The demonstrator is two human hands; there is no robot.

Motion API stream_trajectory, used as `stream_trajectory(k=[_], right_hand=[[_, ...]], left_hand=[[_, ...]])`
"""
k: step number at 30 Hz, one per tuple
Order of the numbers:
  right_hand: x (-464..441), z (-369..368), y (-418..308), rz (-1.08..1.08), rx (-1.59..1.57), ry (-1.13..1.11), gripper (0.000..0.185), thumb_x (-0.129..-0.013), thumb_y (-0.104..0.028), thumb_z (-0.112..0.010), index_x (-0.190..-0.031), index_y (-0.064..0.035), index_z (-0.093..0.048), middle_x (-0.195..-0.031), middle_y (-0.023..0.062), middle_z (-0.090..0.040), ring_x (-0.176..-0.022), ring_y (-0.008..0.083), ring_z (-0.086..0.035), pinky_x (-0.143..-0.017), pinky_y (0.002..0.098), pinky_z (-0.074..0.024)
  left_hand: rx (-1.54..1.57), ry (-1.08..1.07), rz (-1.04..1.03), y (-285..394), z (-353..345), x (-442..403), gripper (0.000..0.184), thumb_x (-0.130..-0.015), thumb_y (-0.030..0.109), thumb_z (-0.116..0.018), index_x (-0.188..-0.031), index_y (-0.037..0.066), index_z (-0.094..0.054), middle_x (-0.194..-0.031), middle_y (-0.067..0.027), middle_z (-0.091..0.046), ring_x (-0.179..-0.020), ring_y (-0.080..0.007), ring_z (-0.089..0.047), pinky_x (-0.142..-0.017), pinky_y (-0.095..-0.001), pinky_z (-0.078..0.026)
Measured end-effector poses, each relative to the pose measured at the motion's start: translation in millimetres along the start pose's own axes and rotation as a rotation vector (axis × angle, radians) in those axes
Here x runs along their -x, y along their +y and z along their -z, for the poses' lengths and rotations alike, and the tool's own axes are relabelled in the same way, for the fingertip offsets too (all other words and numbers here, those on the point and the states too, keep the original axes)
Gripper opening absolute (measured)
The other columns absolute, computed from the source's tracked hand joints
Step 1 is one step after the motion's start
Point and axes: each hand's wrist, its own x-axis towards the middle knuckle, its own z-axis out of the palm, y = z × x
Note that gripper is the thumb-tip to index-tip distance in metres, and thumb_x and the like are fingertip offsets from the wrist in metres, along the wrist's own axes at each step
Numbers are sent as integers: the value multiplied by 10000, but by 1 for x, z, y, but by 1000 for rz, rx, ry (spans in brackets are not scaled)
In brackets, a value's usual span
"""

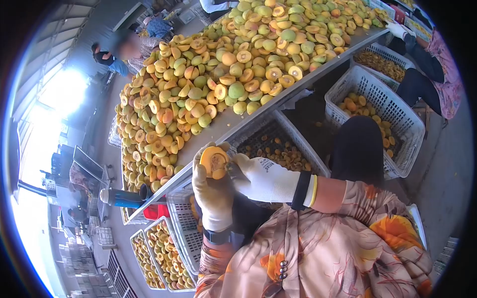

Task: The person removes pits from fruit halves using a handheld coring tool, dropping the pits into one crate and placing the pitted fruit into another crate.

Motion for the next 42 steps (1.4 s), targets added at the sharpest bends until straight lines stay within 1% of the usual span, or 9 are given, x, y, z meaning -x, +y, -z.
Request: stream_trajectory(k=[10,16,19,22,28,35,38,39,42], right_hand=[[7,-11,0,-85,-119,-106,292,-911,-175,-701,-1069,22,-555,-911,211,-710,-827,409,-708,-685,433,-534],[1,-10,-2,138,-275,-138,313,-915,-183,-687,-1146,13,-610,-914,178,-720,-771,300,-721,-711,373,-549],[-5,15,-14,-231,-471,-457,271,-906,-189,-673,-1081,1,-590,-611,101,-592,-479,215,-607,-459,345,-477],[-5,25,-13,-450,-679,-673,191,-896,-175,-681,-986,-32,-592,-580,-5,-514,-435,93,-497,-397,261,-385],[0,38,1,-726,-1357,-829,176,-890,-121,-635,-775,-93,-505,-526,-58,-352,-369,44,-305,-330,227,-223],[-5,23,28,-782,-1535,-926,167,-879,-108,-624,-784,-40,-504,-505,-34,-358,-349,49,-296,-317,231,-206],[-6,12,35,-674,-1501,-1101,149,-842,-68,-658,-811,4,-530,-500,4,-406,-343,67,-327,-318,246,-231],[-13,13,26,-707,-1464,-1123,168,-819,-60,-688,-827,25,-544,-499,25,-428,-349,80,-361,-332,251,-258],[-17,25,45,-800,-1585,-985,251,-767,-12,-771,-909,58,-576,-587,71,-495,-399,110,-417,-367,256,-315]], left_hand=[[-311,234,-160,1,-21,5,408,-1044,346,-489,-1129,-21,-646,-1024,-183,-710,-850,-212,-654,-778,-334,-542],[-561,265,-229,10,-27,6,410,-1049,329,-453,-1009,-17,-670,-876,-144,-721,-723,-181,-637,-699,-312,-521],[-600,145,-233,14,-22,1,425,-1051,344,-448,-1002,-17,-667,-861,-147,-713,-723,-184,-629,-691,-307,-509],[-524,12,-182,10,-17,-2,450,-1042,372,-469,-987,-26,-671,-845,-143,-709,-732,-183,-633,-702,-301,-508],[-274,-71,-10,-2,-23,-7,506,-1031,423,-487,-964,-43,-673,-828,-148,-703,-745,-192,-649,-721,-306,-520],[-333,-65,124,-7,-7,-17,539,-1033,475,-477,-961,-27,-662,-799,-142,-674,-705,-214,-639,-692,-323,-536],[304,-20,479,-13,20,-30,514,-1031,467,-488,-956,-12,-657,-775,-134,-658,-607,-212,-601,-575,-299,-508],[141,289,463,-11,12,-30,485,-1028,453,-504,-957,-4,-651,-766,-131,-644,-537,-209,-553,-490,-282,-459],[-133,266,159,26,56,-14,400,-1049,359,-503,-942,13,-675,-790,-91,-671,-596,-169,-571,-532,-257,-439]])
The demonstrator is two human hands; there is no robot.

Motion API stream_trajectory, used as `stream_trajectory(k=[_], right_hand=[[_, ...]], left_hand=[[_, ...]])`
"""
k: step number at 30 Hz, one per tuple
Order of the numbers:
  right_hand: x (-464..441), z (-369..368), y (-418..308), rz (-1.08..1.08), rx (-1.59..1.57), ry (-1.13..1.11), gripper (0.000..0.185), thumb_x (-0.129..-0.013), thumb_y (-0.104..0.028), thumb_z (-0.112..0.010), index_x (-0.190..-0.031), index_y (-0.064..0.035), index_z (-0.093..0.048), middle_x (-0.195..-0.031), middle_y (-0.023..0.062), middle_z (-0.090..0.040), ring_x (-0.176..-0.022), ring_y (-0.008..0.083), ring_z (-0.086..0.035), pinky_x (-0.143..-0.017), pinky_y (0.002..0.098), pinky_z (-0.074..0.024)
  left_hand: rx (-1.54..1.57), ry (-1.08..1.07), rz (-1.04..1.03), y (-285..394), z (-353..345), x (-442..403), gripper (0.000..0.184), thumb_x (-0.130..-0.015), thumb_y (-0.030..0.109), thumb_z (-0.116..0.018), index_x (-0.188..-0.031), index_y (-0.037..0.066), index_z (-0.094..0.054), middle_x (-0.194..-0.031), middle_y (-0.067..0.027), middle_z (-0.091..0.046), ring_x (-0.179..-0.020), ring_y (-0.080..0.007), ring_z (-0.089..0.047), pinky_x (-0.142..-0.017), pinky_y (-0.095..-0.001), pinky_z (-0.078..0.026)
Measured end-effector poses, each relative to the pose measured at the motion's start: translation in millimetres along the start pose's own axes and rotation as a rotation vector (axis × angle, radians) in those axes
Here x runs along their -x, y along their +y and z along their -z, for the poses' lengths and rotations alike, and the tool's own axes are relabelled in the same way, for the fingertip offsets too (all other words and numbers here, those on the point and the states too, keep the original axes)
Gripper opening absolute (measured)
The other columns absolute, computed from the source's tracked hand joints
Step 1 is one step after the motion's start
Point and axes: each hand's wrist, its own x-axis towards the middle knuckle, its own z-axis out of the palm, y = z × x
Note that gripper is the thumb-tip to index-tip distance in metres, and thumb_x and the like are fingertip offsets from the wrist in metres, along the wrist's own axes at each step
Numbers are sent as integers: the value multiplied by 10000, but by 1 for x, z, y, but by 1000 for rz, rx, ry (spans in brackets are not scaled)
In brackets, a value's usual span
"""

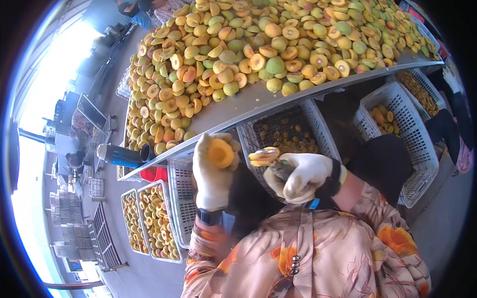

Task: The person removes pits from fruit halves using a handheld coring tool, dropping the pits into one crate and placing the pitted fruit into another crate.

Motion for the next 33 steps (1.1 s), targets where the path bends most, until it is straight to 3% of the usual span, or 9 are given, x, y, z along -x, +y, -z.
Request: stream_trajectory(k=[3,6,8,11,17,25,26,28,33], right_hand=[[7,7,-14,-107,554,424,188,-825,-124,-742,-930,-2,-645,-657,42,-584,-451,115,-479,-433,257,-368],[18,105,23,-404,1701,995,382,-840,-310,-658,-1007,33,-632,-988,293,-686,-1003,453,-661,-856,498,-508],[17,127,33,-200,1691,1037,350,-845,-249,-681,-1048,17,-578,-883,283,-682,-838,452,-681,-705,523,-514],[-11,101,24,-70,1628,1135,328,-875,-267,-677,-1037,-10,-553,-882,281,-679,-897,469,-666,-759,543,-509],[-8,115,33,-112,1672,1160,328,-895,-277,-662,-1060,-31,-521,-864,269,-682,-864,480,-663,-753,559,-513],[-18,84,26,296,1587,1182,285,-900,-280,-649,-1020,-55,-521,-816,230,-685,-857,462,-668,-744,547,-524],[-14,80,25,395,1577,1171,281,-900,-279,-648,-1019,-59,-520,-803,227,-684,-857,462,-668,-742,547,-525],[3,92,18,-289,1717,1144,292,-896,-239,-622,-1081,-19,-565,-815,245,-688,-858,450,-685,-767,535,-533],[-17,24,2,341,1620,1020,315,-878,-222,-661,-1074,1,-557,-826,263,-682,-850,463,-682,-744,527,-529]], left_hand=[[-590,205,-157,28,82,12,301,-979,300,-621,-984,8,-694,-820,-114,-670,-658,-216,-613,-613,-298,-495],[-1319,325,-125,34,156,16,307,-927,288,-670,-1072,19,-705,-997,-172,-687,-876,-320,-663,-807,-409,-535],[-1663,343,-270,28,189,-3,341,-916,301,-675,-1120,29,-704,-1101,-197,-677,-997,-365,-652,-906,-463,-514],[-1668,372,-443,34,201,-62,385,-916,357,-666,-1149,52,-696,-1113,-205,-688,-1059,-383,-643,-974,-495,-476],[-2105,164,91,36,195,-169,523,-838,466,-711,-1143,44,-660,-1028,-197,-741,-1003,-396,-686,-907,-517,-507],[-1781,70,-68,33,172,-176,512,-797,359,-777,-1106,-32,-660,-1060,-258,-718,-1004,-390,-694,-886,-443,-536],[-1499,108,-56,37,161,-164,476,-832,277,-757,-1182,-29,-655,-1015,-194,-731,-923,-310,-714,-825,-377,-557],[-875,64,-151,34,151,-154,444,-865,205,-725,-1237,-21,-644,-1015,-130,-723,-882,-233,-716,-774,-312,-565],[-30,-233,-7,28,86,-81,581,-892,250,-656,-1378,-36,-515,-1157,-195,-672,-927,-308,-706,-774,-389,-600]])
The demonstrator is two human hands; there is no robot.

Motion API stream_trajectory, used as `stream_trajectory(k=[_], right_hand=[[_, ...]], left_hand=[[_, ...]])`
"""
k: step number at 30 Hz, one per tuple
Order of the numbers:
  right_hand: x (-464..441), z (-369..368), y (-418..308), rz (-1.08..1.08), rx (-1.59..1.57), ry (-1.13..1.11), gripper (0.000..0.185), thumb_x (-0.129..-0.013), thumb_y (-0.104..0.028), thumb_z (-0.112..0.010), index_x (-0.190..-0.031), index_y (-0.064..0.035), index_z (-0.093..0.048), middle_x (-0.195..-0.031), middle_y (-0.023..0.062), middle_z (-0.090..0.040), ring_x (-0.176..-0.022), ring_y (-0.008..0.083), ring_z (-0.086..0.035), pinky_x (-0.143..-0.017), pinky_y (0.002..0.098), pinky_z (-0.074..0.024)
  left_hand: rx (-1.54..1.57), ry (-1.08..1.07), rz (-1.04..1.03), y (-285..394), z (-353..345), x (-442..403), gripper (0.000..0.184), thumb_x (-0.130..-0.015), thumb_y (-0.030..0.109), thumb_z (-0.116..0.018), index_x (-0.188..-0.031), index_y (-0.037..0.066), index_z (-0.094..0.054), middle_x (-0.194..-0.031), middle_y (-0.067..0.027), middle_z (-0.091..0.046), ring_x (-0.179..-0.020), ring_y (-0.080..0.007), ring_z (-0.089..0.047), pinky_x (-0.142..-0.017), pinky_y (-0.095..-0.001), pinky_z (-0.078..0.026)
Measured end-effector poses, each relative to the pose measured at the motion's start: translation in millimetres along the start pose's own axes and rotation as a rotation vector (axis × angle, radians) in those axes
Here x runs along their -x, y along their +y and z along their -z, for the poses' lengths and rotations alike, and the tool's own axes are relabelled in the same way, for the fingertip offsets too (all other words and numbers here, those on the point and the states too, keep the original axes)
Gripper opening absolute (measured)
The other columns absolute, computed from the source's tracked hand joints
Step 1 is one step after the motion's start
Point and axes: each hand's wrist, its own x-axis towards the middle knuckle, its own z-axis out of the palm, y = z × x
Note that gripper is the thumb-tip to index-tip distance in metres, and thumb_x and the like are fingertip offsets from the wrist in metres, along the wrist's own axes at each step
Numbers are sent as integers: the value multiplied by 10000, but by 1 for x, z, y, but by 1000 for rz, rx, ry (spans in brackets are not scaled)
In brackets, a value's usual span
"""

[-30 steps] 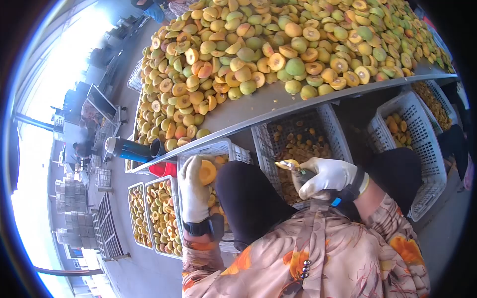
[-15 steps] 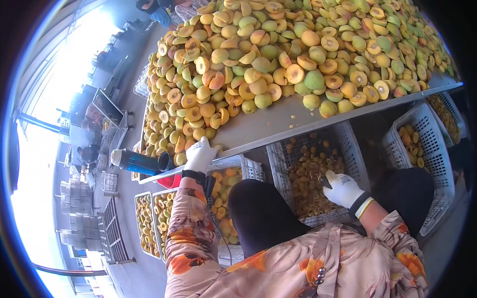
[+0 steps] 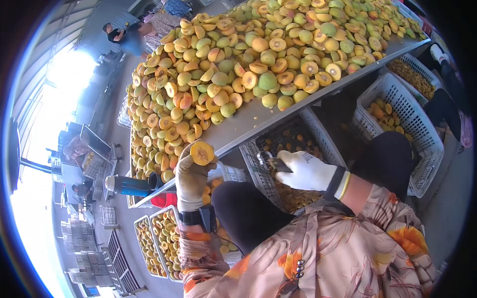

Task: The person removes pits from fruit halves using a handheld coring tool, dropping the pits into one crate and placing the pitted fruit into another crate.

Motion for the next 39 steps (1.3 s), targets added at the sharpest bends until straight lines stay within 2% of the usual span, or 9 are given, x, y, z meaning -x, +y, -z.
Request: stream_trajectory(k=[6,9,14,24,27,30,33,35,39], right_hand=[[9,0,-51,202,-88,123,340,-888,-195,-684,-1116,-18,-505,-775,239,-675,-769,454,-682,-646,514,-525],[24,-4,-53,218,-78,211,299,-900,-175,-670,-1088,-7,-510,-816,237,-687,-777,436,-693,-640,514,-525],[47,-2,-72,251,-266,198,208,-942,-152,-615,-1063,3,-549,-888,222,-703,-792,401,-706,-655,484,-530],[49,3,-69,439,-58,73,271,-896,-177,-693,-1046,22,-587,-867,225,-691,-718,415,-685,-650,425,-531],[54,26,-85,161,-214,-105,313,-883,-176,-676,-1102,35,-602,-950,228,-704,-780,404,-697,-700,422,-539],[43,26,-68,220,-339,-201,374,-847,-206,-674,-1120,41,-608,-903,238,-704,-846,427,-698,-741,458,-548],[40,31,-63,180,-270,-235,410,-865,-190,-670,-1192,48,-597,-992,228,-706,-923,318,-704,-810,412,-529],[38,32,-62,159,-315,-251,413,-866,-195,-671,-1191,49,-594,-982,229,-707,-917,328,-704,-806,416,-528],[32,29,-53,196,-357,-215,415,-869,-199,-670,-1194,47,-593,-958,231,-709,-902,365,-704,-791,427,-530]], left_hand=[[174,-170,-6,-23,-102,49,663,-908,316,-642,-1453,-17,-464,-1278,-243,-628,-1106,-340,-654,-889,-405,-566],[-120,-19,-152,-31,-145,72,691,-946,390,-633,-1472,-17,-446,-1257,-232,-635,-1094,-297,-650,-889,-357,-553],[-157,150,-395,-57,-172,81,711,-1024,612,-480,-1350,-18,-527,-1095,-171,-662,-968,-212,-644,-845,-328,-544],[-250,240,-413,-41,-180,87,553,-1073,472,-444,-1141,-40,-642,-949,-181,-698,-755,-211,-654,-697,-317,-547],[-278,208,-387,-38,-179,87,544,-1076,458,-440,-1120,-44,-646,-907,-177,-703,-717,-209,-648,-672,-316,-543],[-415,186,-416,-38,-177,83,533,-1081,434,-430,-1098,-51,-648,-884,-158,-707,-717,-196,-643,-680,-308,-538],[-512,192,-467,-40,-181,78,487,-1079,384,-447,-1079,-53,-663,-884,-138,-715,-733,-169,-640,-694,-291,-527],[-303,218,-321,-39,-184,76,445,-1055,357,-512,-1075,-48,-695,-905,-132,-730,-771,-143,-646,-720,-268,-515],[-364,256,-395,-51,-184,67,452,-1074,344,-457,-1058,-49,-681,-882,-130,-720,-761,-153,-647,-705,-281,-523]])
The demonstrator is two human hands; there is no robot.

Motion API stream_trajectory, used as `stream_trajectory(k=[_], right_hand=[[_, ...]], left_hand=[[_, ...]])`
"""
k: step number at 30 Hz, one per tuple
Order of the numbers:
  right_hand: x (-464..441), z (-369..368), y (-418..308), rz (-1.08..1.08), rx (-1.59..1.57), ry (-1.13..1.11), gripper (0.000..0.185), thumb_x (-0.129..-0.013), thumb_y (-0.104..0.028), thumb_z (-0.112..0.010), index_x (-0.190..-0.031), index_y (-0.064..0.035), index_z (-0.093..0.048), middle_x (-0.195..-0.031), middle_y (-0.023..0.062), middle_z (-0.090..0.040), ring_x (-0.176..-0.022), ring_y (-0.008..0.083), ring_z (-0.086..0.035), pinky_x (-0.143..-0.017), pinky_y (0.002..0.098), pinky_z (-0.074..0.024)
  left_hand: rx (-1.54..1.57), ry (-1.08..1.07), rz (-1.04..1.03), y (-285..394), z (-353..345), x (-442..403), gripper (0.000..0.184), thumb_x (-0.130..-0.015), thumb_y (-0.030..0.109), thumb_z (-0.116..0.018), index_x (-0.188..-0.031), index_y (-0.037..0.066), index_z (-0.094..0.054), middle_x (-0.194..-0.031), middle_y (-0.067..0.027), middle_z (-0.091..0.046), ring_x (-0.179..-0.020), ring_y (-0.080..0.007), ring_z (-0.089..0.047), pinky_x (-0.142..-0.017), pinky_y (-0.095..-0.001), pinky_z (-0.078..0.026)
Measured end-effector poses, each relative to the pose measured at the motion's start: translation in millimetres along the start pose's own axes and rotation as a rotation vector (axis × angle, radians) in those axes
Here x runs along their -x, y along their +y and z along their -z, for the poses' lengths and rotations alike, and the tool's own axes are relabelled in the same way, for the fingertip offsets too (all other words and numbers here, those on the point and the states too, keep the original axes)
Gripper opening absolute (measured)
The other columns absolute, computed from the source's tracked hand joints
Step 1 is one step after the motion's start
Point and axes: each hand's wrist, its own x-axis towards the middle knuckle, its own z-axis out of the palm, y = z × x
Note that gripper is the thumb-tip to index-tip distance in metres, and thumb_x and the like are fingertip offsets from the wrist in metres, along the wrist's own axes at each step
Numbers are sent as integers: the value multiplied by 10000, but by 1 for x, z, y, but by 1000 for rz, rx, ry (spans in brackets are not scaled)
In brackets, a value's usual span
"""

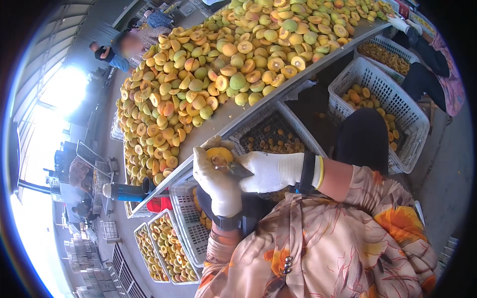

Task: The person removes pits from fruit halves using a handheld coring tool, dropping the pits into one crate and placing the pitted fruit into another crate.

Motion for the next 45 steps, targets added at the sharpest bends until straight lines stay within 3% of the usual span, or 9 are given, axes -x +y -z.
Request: stream_trajectory(k=[8,11,17,25,28,31,33,36,45], right_hand=[[-2,11,3,-46,83,-22,409,-865,-204,-672,-1182,45,-606,-991,249,-705,-940,367,-706,-811,428,-542],[-4,5,18,20,-21,-70,391,-869,-210,-681,-1161,43,-625,-970,207,-715,-901,317,-706,-806,409,-548],[-5,11,11,-98,-140,-161,399,-897,-234,-707,-1171,44,-626,-969,120,-701,-921,224,-668,-845,353,-522],[-5,18,-4,-399,-961,-512,161,-890,-145,-689,-826,-54,-573,-550,0,-489,-405,98,-425,-383,260,-305],[-11,17,3,-294,-833,-476,183,-876,-175,-710,-838,-45,-585,-565,1,-503,-425,94,-442,-408,266,-338],[-15,35,27,-364,-244,-340,311,-851,-274,-733,-901,6,-608,-715,95,-616,-665,176,-606,-630,329,-487],[-6,23,74,-394,191,-201,350,-867,-293,-710,-960,28,-605,-860,171,-668,-837,274,-656,-777,399,-511],[-6,22,98,-594,162,-151,428,-865,-332,-700,-1050,42,-606,-1003,269,-690,-959,393,-677,-832,448,-508],[-22,-8,135,-545,347,-191,460,-852,-367,-687,-1055,41,-622,-1035,311,-684,-1036,467,-656,-888,494,-518]], left_hand=[[-261,-97,-189,-3,0,-9,458,-1091,376,-413,-1078,-22,-638,-859,-151,-676,-714,-196,-618,-690,-315,-522],[290,-86,209,8,-11,-4,483,-1071,437,-443,-1076,-9,-630,-853,-173,-666,-722,-222,-617,-682,-338,-521],[350,-229,204,2,-2,-14,576,-1039,498,-495,-1057,-51,-667,-882,-191,-709,-782,-255,-666,-753,-370,-546],[791,-456,331,-15,9,-32,546,-1046,486,-503,-1046,-37,-659,-835,-190,-686,-698,-251,-639,-654,-344,-550],[422,-3,317,-3,32,-38,556,-1027,509,-526,-1005,-26,-679,-789,-188,-664,-649,-252,-604,-574,-340,-486],[-78,50,207,7,111,-41,447,-1022,399,-571,-984,-26,-703,-818,-109,-682,-677,-180,-645,-553,-272,-497],[-463,-5,419,10,165,-42,362,-1009,311,-587,-997,-26,-722,-831,-48,-690,-759,-152,-676,-660,-265,-534],[-1556,-212,225,-35,246,-43,318,-935,275,-663,-1113,20,-727,-1030,-226,-709,-938,-372,-680,-850,-427,-530],[-1269,-106,47,-118,250,-214,556,-853,281,-734,-1326,27,-589,-1206,-251,-645,-1135,-399,-626,-972,-458,-502]])
